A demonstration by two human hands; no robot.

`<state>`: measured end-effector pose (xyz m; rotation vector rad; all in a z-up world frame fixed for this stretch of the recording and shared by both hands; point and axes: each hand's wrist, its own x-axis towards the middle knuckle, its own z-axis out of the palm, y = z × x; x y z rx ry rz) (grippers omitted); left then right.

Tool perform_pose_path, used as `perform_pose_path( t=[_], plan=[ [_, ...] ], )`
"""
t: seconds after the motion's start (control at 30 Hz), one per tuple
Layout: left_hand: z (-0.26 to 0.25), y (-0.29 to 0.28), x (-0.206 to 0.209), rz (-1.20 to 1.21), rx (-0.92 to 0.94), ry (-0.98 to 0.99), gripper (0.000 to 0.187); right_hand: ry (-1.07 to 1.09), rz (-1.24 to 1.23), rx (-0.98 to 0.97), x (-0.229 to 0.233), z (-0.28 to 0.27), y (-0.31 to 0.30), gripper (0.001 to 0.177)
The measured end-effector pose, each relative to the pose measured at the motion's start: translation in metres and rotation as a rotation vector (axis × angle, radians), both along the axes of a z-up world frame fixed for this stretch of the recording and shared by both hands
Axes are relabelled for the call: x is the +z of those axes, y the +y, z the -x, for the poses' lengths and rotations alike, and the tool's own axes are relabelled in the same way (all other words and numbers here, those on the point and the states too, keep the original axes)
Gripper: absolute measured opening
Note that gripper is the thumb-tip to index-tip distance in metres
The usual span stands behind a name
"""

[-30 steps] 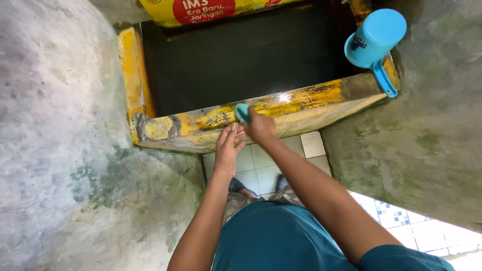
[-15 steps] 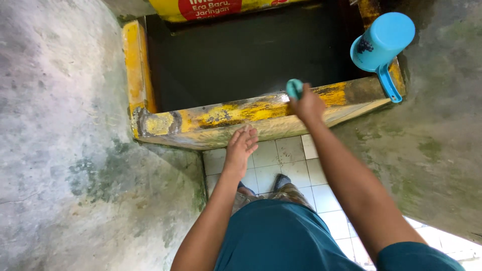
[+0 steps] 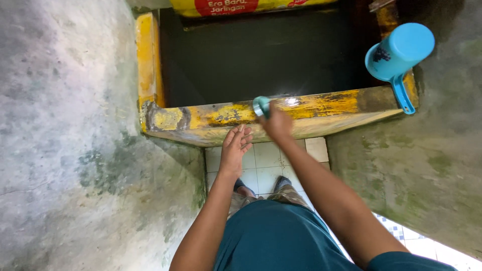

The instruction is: The person picks up a blue dipper and a green brush, then sets the dipper on the edge of a water tank. They proceed to scrub the yellow-painted concrete rim of the tank with the brush, occasionally dipping it into the water.

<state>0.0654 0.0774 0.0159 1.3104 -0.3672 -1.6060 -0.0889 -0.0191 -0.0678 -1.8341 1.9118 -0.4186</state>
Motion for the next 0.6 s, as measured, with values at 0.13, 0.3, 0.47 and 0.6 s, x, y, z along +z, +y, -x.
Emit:
perform_pose_path(
  t=[0.13,0.3,0.47,0.6],
  plan=[
    [-0.015,-0.001,0.005,0.015,0.040,-0.010,0.029,0.048,-0.022,0.190,-0.004,-0.056,0.019,0.045],
    [-0.026,-0.005,0.006,-0.005,0.059,-0.028,0.029,-0.001,-0.005,0.191,0.014,-0.045,0.016,0.051],
    [-0.022,-0.009,-0.002,0.003,0.034,-0.005,0.030,0.027,-0.075,0.045,0.023,0.001,-0.009,0.057],
    [-0.020,-0.008,-0.004,0.008,0.003,-0.009,0.030,0.087,-0.043,-0.078,0.021,0.040,-0.029,0.056]
  ],
)
